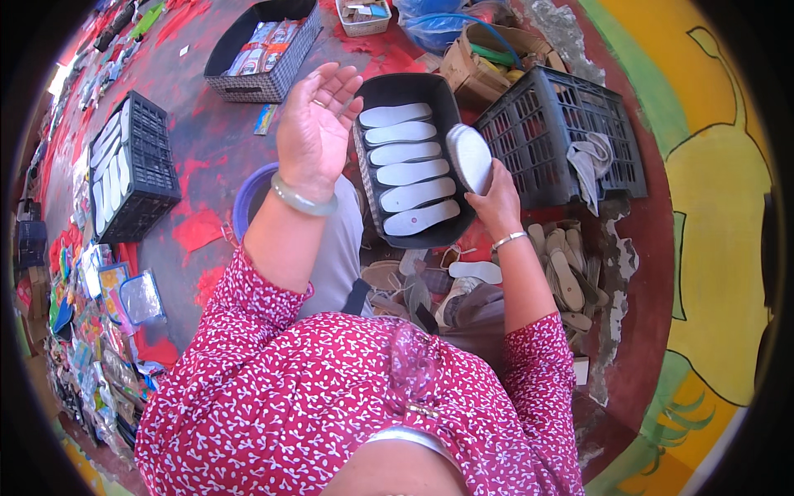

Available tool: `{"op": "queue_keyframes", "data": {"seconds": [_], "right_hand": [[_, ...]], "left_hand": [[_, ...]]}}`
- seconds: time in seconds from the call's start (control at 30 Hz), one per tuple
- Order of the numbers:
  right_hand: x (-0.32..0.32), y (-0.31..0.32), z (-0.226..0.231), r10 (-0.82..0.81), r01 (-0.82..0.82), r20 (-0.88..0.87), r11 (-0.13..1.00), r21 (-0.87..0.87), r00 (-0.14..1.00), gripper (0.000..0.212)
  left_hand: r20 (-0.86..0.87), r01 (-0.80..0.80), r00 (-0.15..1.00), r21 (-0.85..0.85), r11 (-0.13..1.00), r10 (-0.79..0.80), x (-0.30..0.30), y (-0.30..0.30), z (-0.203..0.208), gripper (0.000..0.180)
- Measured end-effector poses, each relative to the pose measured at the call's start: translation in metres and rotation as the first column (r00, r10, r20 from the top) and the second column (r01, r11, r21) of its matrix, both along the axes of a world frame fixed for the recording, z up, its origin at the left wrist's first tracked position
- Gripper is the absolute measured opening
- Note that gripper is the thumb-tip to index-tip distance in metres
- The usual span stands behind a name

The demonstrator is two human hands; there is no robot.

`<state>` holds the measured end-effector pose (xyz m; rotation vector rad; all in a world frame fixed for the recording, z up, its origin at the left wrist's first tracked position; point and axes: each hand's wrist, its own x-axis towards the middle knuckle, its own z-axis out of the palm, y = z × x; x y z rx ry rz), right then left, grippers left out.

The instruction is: The person sorts through a pile of shoe insoles, picking them up one by one, wiping them with a cloth, and placing them into a black plastic crate.

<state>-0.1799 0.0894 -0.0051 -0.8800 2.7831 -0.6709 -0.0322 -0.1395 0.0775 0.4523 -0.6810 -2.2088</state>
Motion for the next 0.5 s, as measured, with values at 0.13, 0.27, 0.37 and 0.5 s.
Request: {"op": "queue_keyframes", "data": {"seconds": [0.13, 0.27, 0.37, 0.5], "right_hand": [[-0.023, -0.037, -0.026, 0.166, -0.155, -0.041, 0.970, 0.189, 0.985, 0.056], [-0.050, -0.075, -0.088, 0.376, -0.330, -0.078, 0.880, 0.342, 0.923, 0.045], [-0.064, -0.107, -0.139, 0.479, -0.379, -0.079, 0.776, 0.504, 0.874, 0.034], [-0.071, -0.142, -0.202, 0.529, -0.409, -0.091, 0.743, 0.529, 0.844, 0.031]], "left_hand": [[-0.020, 0.027, 0.999, -0.011, 1.000, -0.027, 0.003, -0.004, 0.005, 0.031], [-0.026, 0.145, 0.989, 0.064, 0.987, -0.144, 0.002, -0.003, 0.001, 0.032], [-0.019, 0.213, 0.977, 0.047, 0.976, -0.212, 0.004, -0.001, 0.002, 0.036], [-0.058, 0.248, 0.968, 0.087, 0.965, -0.243, 0.008, -0.007, 0.004, 0.038]]}}
